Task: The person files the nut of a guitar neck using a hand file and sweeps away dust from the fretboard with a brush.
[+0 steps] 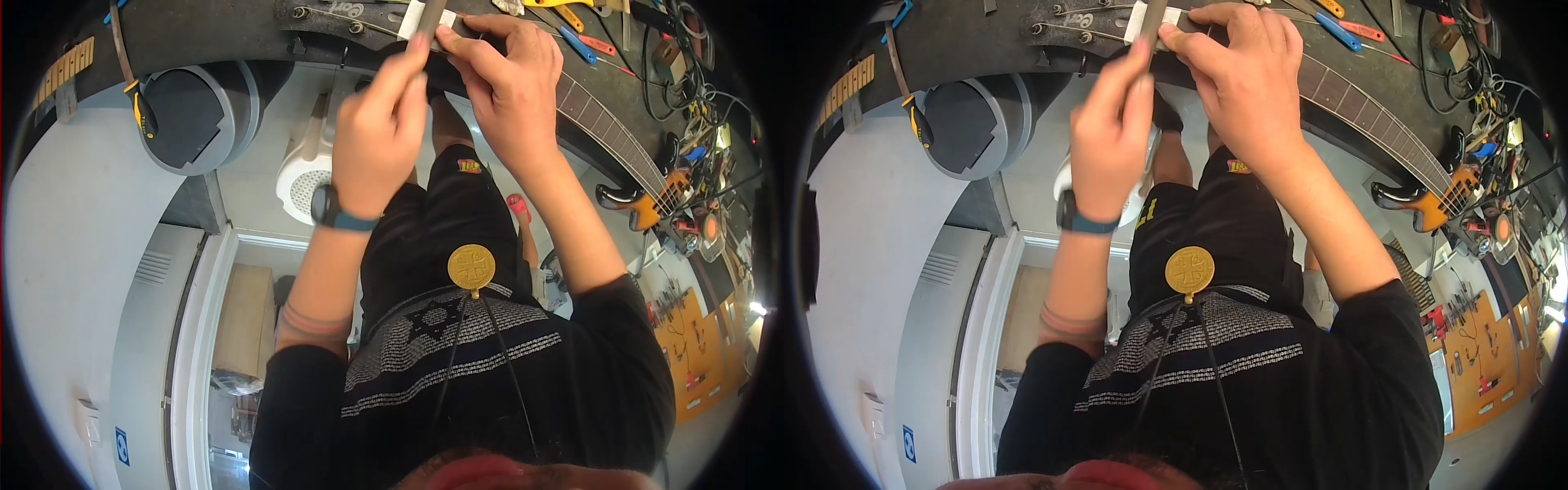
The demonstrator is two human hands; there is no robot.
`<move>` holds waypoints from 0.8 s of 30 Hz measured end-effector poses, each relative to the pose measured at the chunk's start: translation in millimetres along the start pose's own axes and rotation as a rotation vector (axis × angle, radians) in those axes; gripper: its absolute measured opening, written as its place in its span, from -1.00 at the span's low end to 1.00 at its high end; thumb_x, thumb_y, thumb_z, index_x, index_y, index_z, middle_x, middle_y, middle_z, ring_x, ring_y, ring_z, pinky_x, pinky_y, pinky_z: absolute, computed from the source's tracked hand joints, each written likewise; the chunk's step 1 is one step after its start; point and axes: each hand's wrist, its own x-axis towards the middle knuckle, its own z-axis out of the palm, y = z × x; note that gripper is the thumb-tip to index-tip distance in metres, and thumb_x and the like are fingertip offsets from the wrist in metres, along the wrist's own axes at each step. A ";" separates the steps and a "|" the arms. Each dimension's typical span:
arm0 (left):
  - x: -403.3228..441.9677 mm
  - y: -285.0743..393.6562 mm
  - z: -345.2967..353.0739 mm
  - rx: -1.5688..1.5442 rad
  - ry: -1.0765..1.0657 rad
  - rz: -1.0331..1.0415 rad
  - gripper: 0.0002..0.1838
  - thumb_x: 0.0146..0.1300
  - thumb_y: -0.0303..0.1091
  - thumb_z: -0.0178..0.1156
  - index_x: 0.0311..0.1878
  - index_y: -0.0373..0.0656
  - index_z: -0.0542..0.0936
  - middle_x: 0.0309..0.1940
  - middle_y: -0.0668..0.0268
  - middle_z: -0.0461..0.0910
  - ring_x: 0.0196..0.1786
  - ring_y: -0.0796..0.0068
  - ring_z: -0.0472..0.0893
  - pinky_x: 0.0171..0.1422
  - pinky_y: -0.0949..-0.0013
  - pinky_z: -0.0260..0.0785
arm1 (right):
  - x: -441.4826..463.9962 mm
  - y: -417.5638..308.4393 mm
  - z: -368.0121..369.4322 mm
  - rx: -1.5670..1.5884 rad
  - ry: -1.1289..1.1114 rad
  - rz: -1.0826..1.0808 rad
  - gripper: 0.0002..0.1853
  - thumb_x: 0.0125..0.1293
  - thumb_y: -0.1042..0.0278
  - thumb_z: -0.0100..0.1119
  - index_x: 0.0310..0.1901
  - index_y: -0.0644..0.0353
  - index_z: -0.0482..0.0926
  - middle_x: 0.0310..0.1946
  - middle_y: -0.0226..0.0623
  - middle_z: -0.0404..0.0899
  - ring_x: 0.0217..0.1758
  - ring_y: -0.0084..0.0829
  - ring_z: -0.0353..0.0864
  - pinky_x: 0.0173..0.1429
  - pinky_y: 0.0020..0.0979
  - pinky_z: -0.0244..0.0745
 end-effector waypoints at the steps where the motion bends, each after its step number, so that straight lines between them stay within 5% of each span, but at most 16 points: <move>1: -23.0 -0.5 -8.6 0.011 -0.005 -0.021 -0.61 0.65 -0.56 0.26 0.46 -0.23 0.73 0.13 -0.04 0.89 -0.19 0.27 0.92 -0.13 0.31 0.66 | -1.7 0.6 2.1 0.008 0.006 0.002 -0.64 0.40 0.38 0.59 0.17 -0.25 0.93 0.17 -0.49 0.77 0.26 -0.27 0.66 0.45 -0.11 0.38; 2: -40.4 -0.7 -17.6 0.054 -0.037 -0.022 -0.61 0.65 -0.57 0.25 0.45 -0.24 0.73 0.27 0.01 0.88 -0.11 0.28 0.93 -0.05 0.33 0.70 | -2.0 2.5 3.3 0.012 0.012 0.003 -0.64 0.40 0.38 0.59 0.17 -0.25 0.93 0.17 -0.49 0.77 0.26 -0.27 0.66 0.45 -0.11 0.38; 6: 11.5 -4.1 1.3 -0.017 -0.017 0.015 -0.63 0.66 -0.52 0.27 0.44 -0.21 0.73 -0.04 -0.07 0.88 -0.28 0.17 0.88 -0.17 0.26 0.64 | -2.1 0.3 0.2 -0.004 -0.007 0.008 -0.65 0.41 0.37 0.59 0.17 -0.26 0.92 0.18 -0.50 0.76 0.25 -0.28 0.66 0.44 -0.11 0.38; 7: 31.4 5.0 2.5 0.012 -0.085 -0.129 -0.62 0.65 -0.50 0.28 0.45 -0.20 0.73 -0.17 -0.09 0.83 -0.35 0.11 0.85 -0.21 0.22 0.62 | -1.7 0.6 0.3 -0.011 -0.004 0.006 -0.65 0.41 0.38 0.59 0.17 -0.26 0.92 0.18 -0.50 0.76 0.25 -0.28 0.66 0.44 -0.11 0.38; 10: 11.4 -0.2 1.3 -0.033 -0.002 -0.001 -0.62 0.65 -0.52 0.28 0.45 -0.20 0.73 -0.04 -0.06 0.87 -0.29 0.14 0.88 -0.18 0.25 0.64 | -2.2 1.1 0.9 0.001 0.003 0.005 -0.66 0.42 0.38 0.59 0.17 -0.26 0.93 0.18 -0.51 0.76 0.26 -0.28 0.66 0.44 -0.10 0.38; 12: -29.5 -1.3 -12.9 0.009 -0.008 -0.001 -0.61 0.64 -0.55 0.27 0.45 -0.21 0.73 0.26 -0.02 0.86 -0.18 0.17 0.91 -0.09 0.31 0.67 | -2.2 2.1 2.7 0.014 0.012 0.010 -0.66 0.42 0.37 0.59 0.17 -0.26 0.93 0.18 -0.50 0.76 0.27 -0.27 0.66 0.45 -0.10 0.38; 17: 23.7 -4.6 3.3 0.000 -0.061 -0.043 -0.61 0.62 -0.58 0.28 0.44 -0.23 0.73 0.05 -0.08 0.87 -0.27 0.19 0.87 -0.17 0.26 0.64 | -1.7 2.7 1.4 0.005 -0.004 0.008 -0.66 0.41 0.37 0.58 0.16 -0.24 0.93 0.18 -0.49 0.77 0.28 -0.27 0.67 0.46 -0.09 0.37; 24: -32.7 4.6 -15.5 0.031 -0.027 -0.034 -0.62 0.63 -0.57 0.28 0.43 -0.24 0.73 0.03 -0.13 0.85 -0.25 0.14 0.88 -0.16 0.24 0.64 | -4.1 6.9 3.4 0.006 -0.001 -0.006 -0.65 0.39 0.38 0.58 0.17 -0.23 0.92 0.18 -0.50 0.77 0.25 -0.25 0.66 0.46 -0.11 0.37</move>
